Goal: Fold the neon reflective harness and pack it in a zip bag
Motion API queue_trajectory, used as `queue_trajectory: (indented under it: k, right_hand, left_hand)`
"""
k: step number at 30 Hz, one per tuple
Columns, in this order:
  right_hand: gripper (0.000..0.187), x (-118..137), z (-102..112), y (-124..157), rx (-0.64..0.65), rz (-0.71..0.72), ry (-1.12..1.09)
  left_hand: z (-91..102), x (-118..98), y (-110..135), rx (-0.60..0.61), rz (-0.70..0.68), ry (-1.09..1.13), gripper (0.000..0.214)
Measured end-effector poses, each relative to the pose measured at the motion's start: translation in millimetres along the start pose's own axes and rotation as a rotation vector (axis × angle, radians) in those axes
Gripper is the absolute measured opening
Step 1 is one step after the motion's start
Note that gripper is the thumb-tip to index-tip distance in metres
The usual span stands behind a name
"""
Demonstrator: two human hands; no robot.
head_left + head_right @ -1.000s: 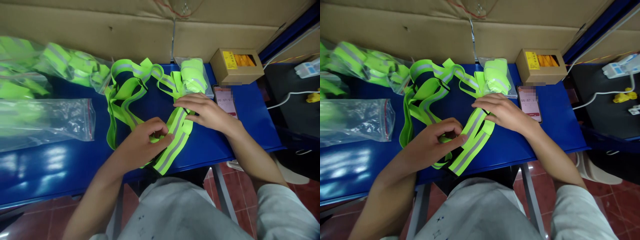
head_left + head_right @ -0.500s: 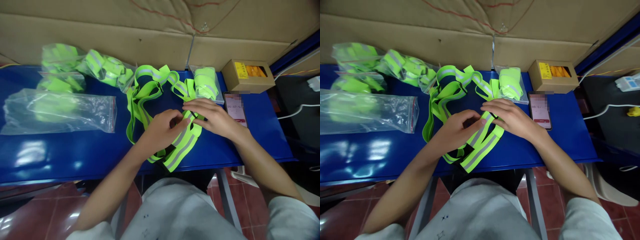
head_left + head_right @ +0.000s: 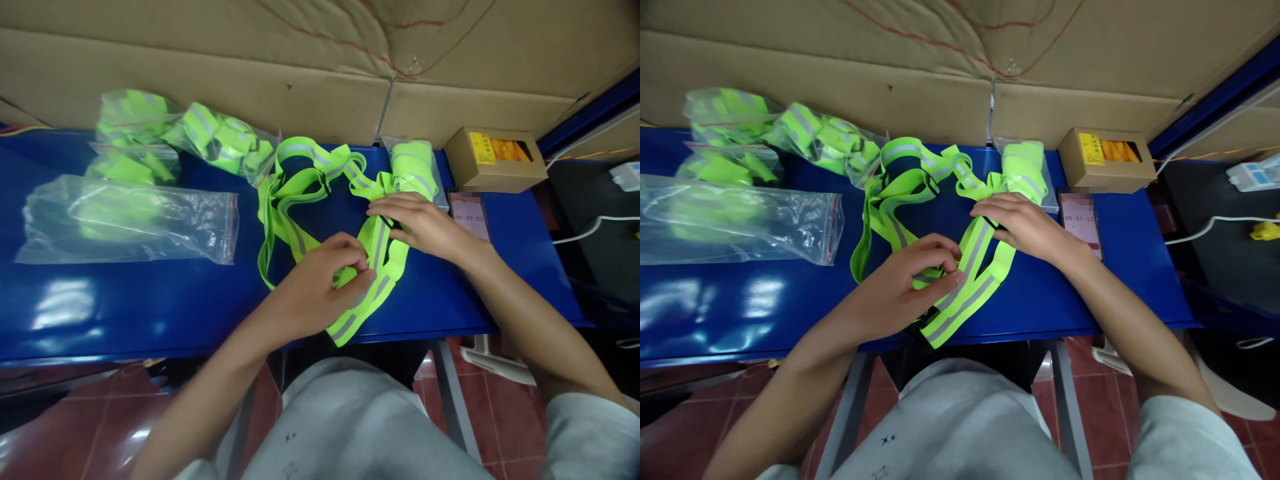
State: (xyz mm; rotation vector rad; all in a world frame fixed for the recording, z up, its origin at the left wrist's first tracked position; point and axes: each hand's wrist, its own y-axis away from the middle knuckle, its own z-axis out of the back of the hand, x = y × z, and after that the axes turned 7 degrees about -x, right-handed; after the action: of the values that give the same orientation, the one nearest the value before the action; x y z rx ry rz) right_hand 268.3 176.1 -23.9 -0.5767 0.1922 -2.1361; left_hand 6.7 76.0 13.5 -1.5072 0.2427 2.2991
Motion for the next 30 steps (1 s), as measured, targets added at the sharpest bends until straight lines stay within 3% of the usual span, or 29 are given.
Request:
queue_trajectory:
  k: [14, 16, 18, 20, 22, 23, 26, 30]
  right_hand:
    - [0.048, -5.1, 0.1, -19.7, 0.066, -0.028, 0.051]
    - [0.048, -7.5, -1.0, -19.9, 0.067, -0.048, 0.047]
    - [0.051, -5.8, -0.1, -16.8, 0.063, -0.073, 0.040]
    - [0.057, 3.0, 4.4, -10.5, 0.055, -0.093, 0.038]
    - [0.064, 18.6, 11.4, -2.9, 0.045, -0.095, 0.038]
    - [0.067, 27.8, 14.8, 0.5, 0.044, -0.089, 0.037]
    - [0.066, 51.5, 17.5, 4.8, 0.054, -0.062, 0.056]
    - [0.047, 52.1, -0.2, -3.4, 0.121, -0.049, 0.191]
  left_hand:
    - [10.7, -1.1, 5.7, 0.035, -0.022, 0.001, 0.026]
    - [10.3, -1.6, 4.8, -0.081, -0.052, -0.071, 0.023]
    - [8.5, -4.0, 10.1, -0.277, -0.093, -0.200, 0.014]
    - [4.3, -7.8, 24.2, -0.479, -0.141, -0.342, 0.012]
    - [-3.8, -10.3, 45.8, -0.595, -0.226, -0.445, 0.020]
    - [-9.5, -10.2, 57.7, -0.594, -0.288, -0.473, 0.021]
    - [-30.7, -3.1, 87.9, -0.413, -0.453, -0.627, 0.014]
    - [-56.0, 15.1, 100.9, -0.311, -0.419, -0.877, 0.020]
